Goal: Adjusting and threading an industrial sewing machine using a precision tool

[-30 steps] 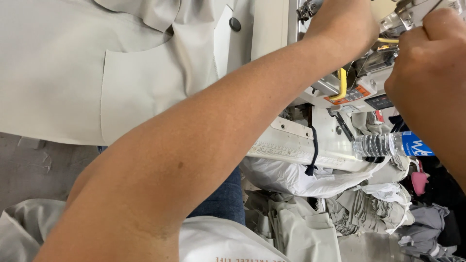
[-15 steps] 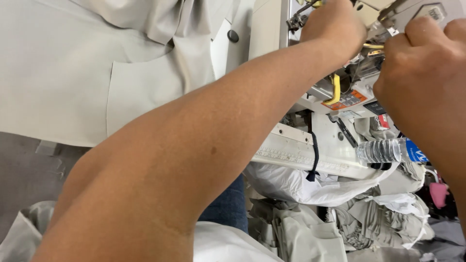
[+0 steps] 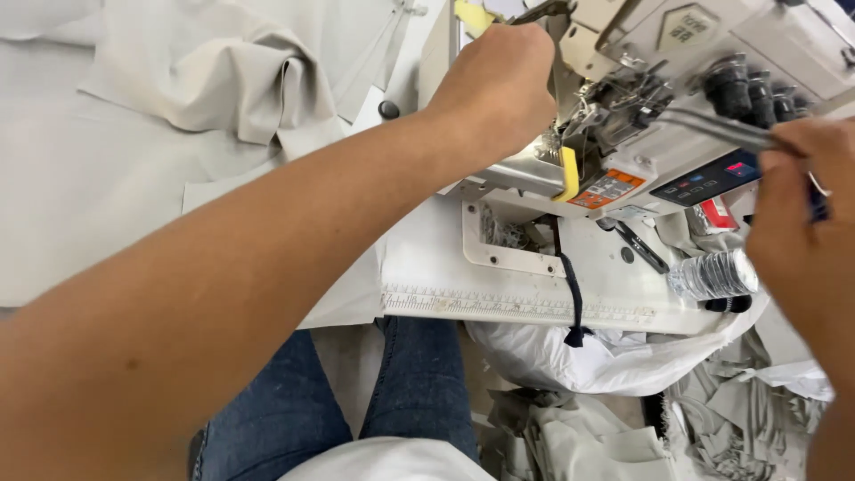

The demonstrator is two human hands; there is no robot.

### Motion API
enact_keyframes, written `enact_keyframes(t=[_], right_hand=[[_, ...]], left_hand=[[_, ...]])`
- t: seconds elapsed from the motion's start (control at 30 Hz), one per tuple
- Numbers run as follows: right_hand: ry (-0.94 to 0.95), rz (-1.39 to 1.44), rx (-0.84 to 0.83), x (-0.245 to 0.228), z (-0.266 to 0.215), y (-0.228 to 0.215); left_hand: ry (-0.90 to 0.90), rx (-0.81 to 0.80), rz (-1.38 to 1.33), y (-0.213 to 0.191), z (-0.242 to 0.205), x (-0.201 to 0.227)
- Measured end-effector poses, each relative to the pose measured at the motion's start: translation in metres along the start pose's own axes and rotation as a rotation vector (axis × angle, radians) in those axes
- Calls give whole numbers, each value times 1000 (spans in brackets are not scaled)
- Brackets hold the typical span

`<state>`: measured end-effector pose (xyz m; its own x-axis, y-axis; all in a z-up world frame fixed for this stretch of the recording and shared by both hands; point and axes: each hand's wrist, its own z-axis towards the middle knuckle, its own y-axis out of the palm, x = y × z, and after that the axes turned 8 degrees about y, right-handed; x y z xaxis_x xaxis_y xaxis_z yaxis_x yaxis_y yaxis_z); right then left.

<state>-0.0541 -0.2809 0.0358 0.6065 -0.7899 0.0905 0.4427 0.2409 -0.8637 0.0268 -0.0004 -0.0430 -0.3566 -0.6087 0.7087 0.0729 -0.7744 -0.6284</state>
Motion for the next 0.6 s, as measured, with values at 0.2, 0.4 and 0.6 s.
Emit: enact_keyframes(t=[0.2,0.4,0.6], right_hand=[[-39,-264,50,-24,-9,-6],[99,7,28,-14,-26,-1],[73,-126,48,-21,-30,-10]], left_hand=[[-454,38,-736,-13,-1,37],[-679,36,-954,-14,4,41],[-604,75,-985,1,15,34]])
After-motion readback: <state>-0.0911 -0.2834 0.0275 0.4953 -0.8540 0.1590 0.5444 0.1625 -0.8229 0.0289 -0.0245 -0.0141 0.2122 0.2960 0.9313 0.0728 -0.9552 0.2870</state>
